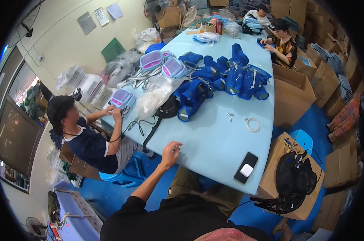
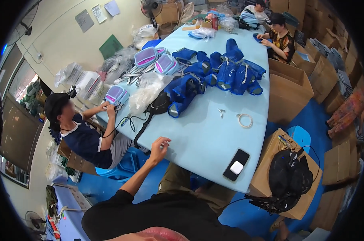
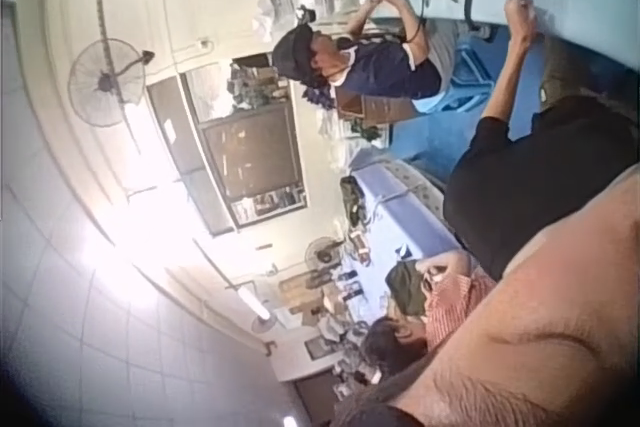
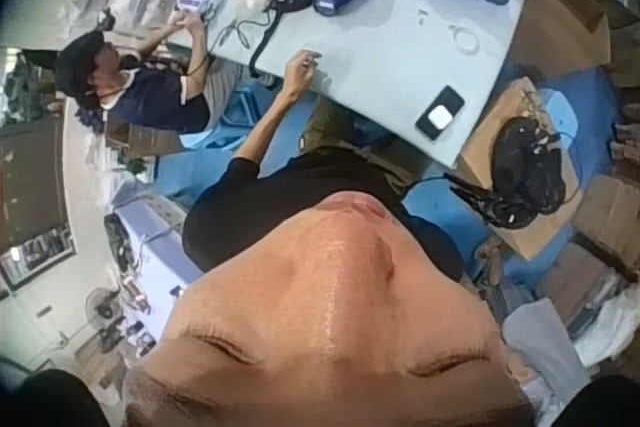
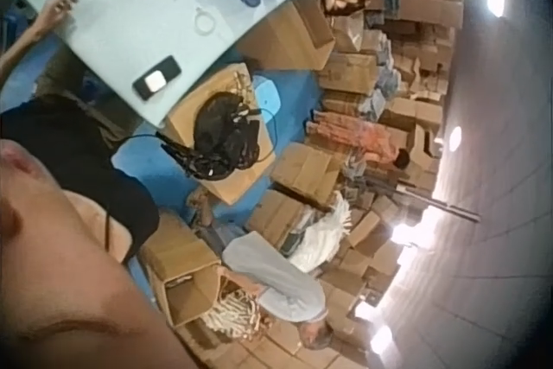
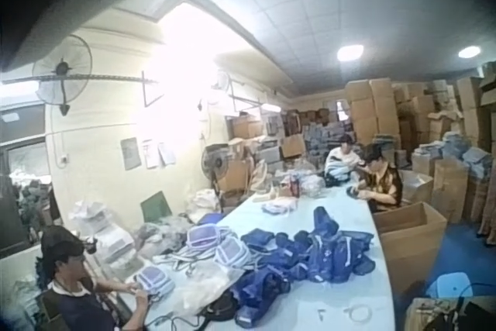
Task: Assembling mesh products by attaching cords and hardware.
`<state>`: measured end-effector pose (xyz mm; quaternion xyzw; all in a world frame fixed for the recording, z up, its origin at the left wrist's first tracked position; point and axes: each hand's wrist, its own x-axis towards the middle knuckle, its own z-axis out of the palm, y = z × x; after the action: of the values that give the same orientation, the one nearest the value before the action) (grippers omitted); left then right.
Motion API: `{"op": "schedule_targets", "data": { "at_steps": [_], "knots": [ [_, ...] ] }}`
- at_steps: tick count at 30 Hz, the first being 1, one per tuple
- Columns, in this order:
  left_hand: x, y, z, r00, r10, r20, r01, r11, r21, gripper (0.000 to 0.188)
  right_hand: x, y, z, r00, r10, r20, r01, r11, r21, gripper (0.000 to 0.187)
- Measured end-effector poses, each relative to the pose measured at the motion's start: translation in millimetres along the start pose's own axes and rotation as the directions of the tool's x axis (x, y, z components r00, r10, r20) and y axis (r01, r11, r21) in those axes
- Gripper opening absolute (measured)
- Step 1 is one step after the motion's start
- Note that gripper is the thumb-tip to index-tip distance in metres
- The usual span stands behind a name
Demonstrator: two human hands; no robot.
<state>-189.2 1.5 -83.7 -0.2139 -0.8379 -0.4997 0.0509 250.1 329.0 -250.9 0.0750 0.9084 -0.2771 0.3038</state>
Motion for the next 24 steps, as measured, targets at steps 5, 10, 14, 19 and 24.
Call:
{"op": "schedule_targets", "data": {
  "at_steps": [5,10,14,19,24],
  "knots": [
    [29.6,-8.0,-2.2,0.993,0.071,-0.093,-0.066,0.996,0.059,0.021,-25.4,-0.9,3.3,0.998,0.011,0.065,-0.009,1.000,-0.022,0.032],
    [47.3,-10.9,25.9,0.990,-0.098,-0.104,0.091,0.993,-0.076,0.020,-61.1,4.6,6.1,0.993,0.048,0.103,-0.045,0.998,-0.035,0.033],
    [62.0,-11.9,52.1,0.973,-0.151,-0.176,0.143,0.988,-0.053,0.030,-70.4,3.4,5.5,0.990,0.068,0.124,-0.065,0.997,-0.028,0.033],
    [119.6,-19.9,77.3,0.975,-0.001,-0.221,0.011,0.999,0.048,0.040,-68.4,-2.7,4.9,0.989,0.042,0.142,-0.038,0.999,-0.027,0.033],
    [138.2,-29.1,77.1,0.978,-0.210,0.010,0.201,0.947,0.251,0.040,-65.9,-11.0,2.8,0.987,0.043,0.158,-0.041,0.999,-0.011,0.034]
  ]
}}
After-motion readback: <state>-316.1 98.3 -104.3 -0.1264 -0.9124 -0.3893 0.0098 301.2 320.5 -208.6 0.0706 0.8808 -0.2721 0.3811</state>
